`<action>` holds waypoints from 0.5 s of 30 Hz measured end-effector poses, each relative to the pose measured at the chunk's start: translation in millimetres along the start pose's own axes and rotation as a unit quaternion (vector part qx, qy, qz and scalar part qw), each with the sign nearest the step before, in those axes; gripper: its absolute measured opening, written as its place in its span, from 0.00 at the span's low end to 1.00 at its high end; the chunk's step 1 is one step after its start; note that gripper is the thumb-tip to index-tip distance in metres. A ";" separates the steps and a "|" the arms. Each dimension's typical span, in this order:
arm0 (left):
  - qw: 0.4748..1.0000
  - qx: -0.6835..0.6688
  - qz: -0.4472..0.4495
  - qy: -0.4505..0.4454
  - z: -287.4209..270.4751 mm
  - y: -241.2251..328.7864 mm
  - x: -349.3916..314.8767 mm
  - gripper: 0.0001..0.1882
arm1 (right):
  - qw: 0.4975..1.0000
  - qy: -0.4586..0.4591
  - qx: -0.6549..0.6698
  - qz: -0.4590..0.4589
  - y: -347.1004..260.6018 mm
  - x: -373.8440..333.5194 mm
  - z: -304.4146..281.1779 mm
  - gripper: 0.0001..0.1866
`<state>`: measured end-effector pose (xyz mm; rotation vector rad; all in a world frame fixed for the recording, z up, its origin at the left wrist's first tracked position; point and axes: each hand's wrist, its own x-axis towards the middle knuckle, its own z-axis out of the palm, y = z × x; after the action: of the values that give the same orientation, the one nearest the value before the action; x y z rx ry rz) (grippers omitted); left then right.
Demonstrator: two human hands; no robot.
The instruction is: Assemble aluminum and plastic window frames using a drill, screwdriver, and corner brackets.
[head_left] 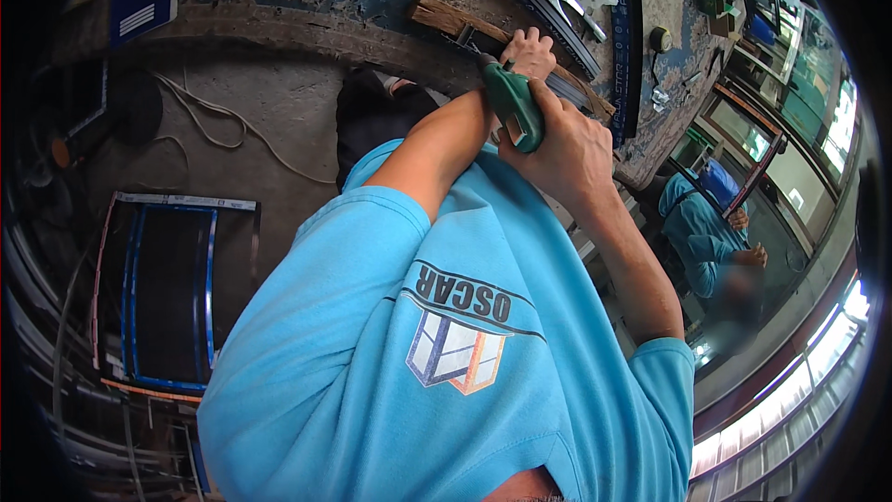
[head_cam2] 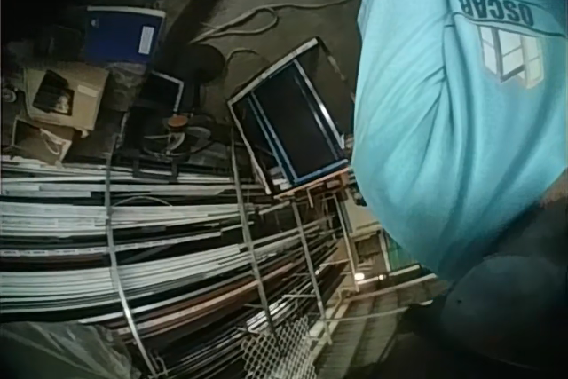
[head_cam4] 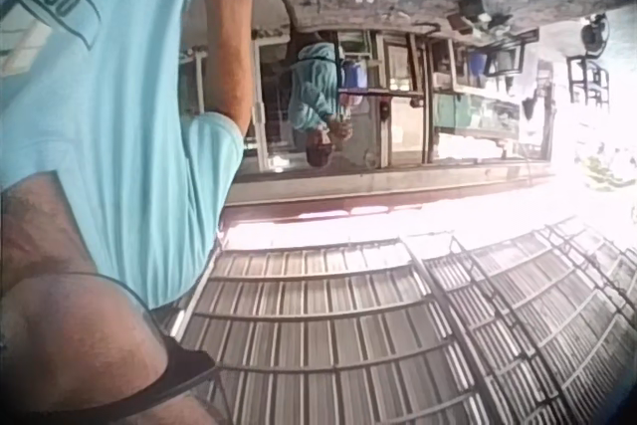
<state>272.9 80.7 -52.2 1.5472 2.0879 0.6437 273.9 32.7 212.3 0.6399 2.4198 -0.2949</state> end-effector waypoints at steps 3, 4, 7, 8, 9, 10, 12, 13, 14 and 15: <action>1.000 0.005 0.002 0.014 11.9 -4.1 1.5 0.18 | 1.000 0.000 0.022 -0.007 3.5 7.2 -5.6 0.35; 1.000 0.006 0.003 0.016 15.9 -5.1 1.9 0.18 | 1.000 0.002 0.022 -0.006 3.1 9.0 -5.7 0.35; 1.000 0.020 -0.006 0.006 17.5 -0.3 3.9 0.18 | 1.000 0.013 0.003 -0.014 4.3 6.7 -4.4 0.32; 1.000 0.017 -0.007 0.004 14.6 -0.2 2.1 0.17 | 0.999 0.029 -0.009 -0.024 4.2 3.9 -1.0 0.31; 1.000 0.013 -0.007 0.002 11.2 -0.5 1.1 0.16 | 0.998 0.045 -0.022 -0.034 4.4 2.2 0.8 0.30; 1.000 0.013 -0.004 0.003 8.7 -0.7 1.8 0.16 | 0.998 0.047 -0.022 -0.031 5.2 2.2 0.4 0.30; 1.000 0.015 -0.001 0.002 6.7 -1.1 0.5 0.14 | 0.997 0.059 -0.002 -0.045 5.4 2.8 0.2 0.30; 1.000 0.026 0.002 -0.006 6.5 -1.3 1.2 0.14 | 0.997 0.059 -0.003 -0.044 6.3 5.0 -0.5 0.30; 1.000 0.026 0.003 -0.005 8.5 -2.9 2.1 0.14 | 0.998 0.051 -0.007 -0.049 7.4 8.3 -1.7 0.30; 1.000 0.024 0.004 0.005 10.7 -5.3 2.3 0.14 | 0.998 0.042 -0.011 -0.054 8.3 10.7 -2.0 0.30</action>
<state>274.9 82.6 -64.1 1.5810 2.1208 0.6103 269.7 44.6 206.9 0.5231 2.5393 -0.2891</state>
